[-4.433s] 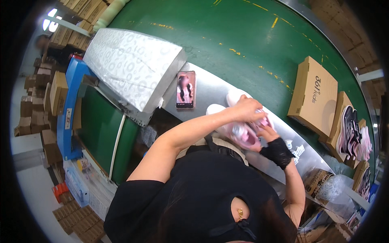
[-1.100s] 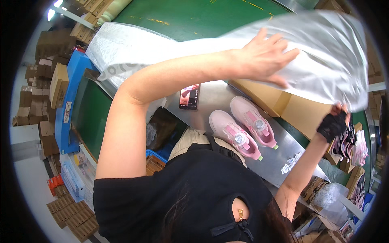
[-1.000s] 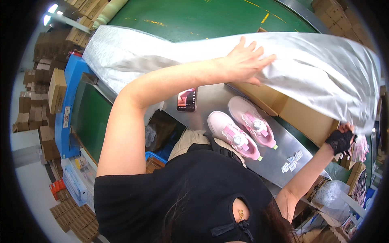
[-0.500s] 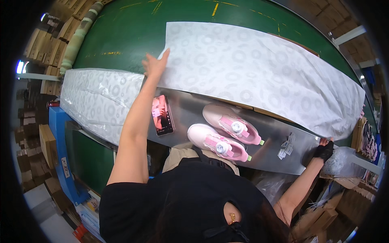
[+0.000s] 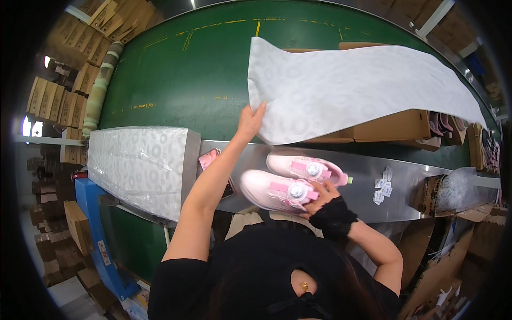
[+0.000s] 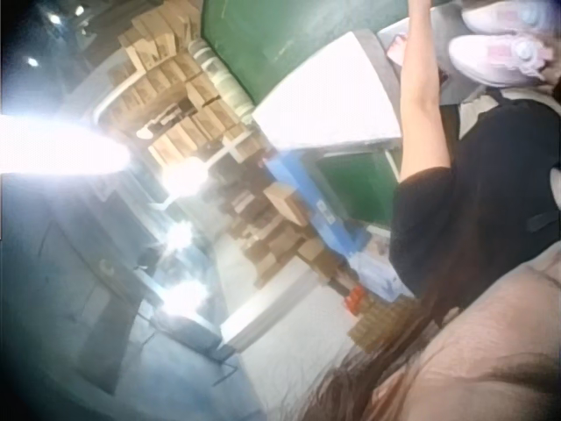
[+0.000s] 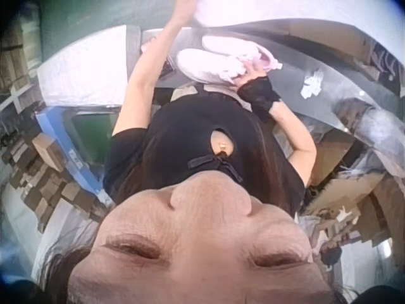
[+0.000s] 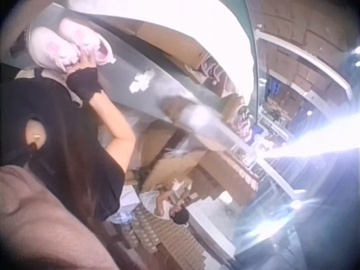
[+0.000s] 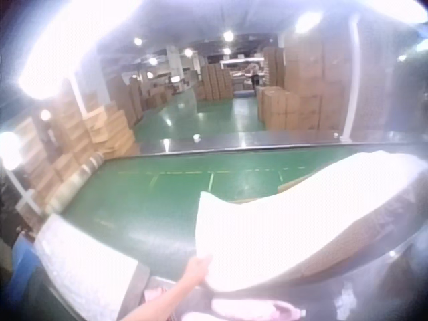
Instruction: The person packs shoes by placing silica packets into shoe boxes, wrapping pairs of shoes in tissue paper, putting the shoes into the boxes, and closing the box lids by hand.
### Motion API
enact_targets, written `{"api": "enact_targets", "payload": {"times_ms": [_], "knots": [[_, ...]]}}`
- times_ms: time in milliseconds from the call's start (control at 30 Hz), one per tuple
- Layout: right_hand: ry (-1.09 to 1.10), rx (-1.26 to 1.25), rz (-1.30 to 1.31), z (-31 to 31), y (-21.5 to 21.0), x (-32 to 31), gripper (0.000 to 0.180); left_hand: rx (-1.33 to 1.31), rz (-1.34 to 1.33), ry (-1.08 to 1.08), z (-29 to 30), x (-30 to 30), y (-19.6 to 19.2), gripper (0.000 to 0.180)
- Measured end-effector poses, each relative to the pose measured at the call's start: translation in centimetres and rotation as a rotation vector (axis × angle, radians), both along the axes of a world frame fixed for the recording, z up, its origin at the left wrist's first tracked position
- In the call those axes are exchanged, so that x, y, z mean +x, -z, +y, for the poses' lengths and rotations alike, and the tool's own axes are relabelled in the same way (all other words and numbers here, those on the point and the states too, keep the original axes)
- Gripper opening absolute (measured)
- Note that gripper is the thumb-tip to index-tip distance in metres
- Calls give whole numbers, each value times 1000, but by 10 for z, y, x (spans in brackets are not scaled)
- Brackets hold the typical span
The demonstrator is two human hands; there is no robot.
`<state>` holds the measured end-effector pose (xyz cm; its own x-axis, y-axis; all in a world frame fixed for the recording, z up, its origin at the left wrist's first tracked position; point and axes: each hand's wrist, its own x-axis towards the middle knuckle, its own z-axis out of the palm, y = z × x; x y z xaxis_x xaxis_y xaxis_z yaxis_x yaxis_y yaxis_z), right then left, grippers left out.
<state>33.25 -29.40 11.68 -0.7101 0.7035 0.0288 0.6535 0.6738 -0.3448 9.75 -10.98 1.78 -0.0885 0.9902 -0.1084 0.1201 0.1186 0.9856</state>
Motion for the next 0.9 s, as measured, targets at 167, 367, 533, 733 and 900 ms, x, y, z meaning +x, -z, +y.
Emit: {"api": "enact_targets", "payload": {"times_ms": [167,367,533,733,900], "knots": [[215,-155,684,84,-90,11,36,309,494,-69,-11,-19,-25,30],[821,-522,1319,177,-56,49,43,264,597,-162,-20,-68,-41,30],[895,-335,1125,181,42,67,39,252,590,-152,-9,-101,-43,32],[676,-198,515,197,23,-11,33,116,298,61,19,-117,-107,29],[562,-616,382,207,70,-78,48,14,83,362,37,-30,-157,27]]}}
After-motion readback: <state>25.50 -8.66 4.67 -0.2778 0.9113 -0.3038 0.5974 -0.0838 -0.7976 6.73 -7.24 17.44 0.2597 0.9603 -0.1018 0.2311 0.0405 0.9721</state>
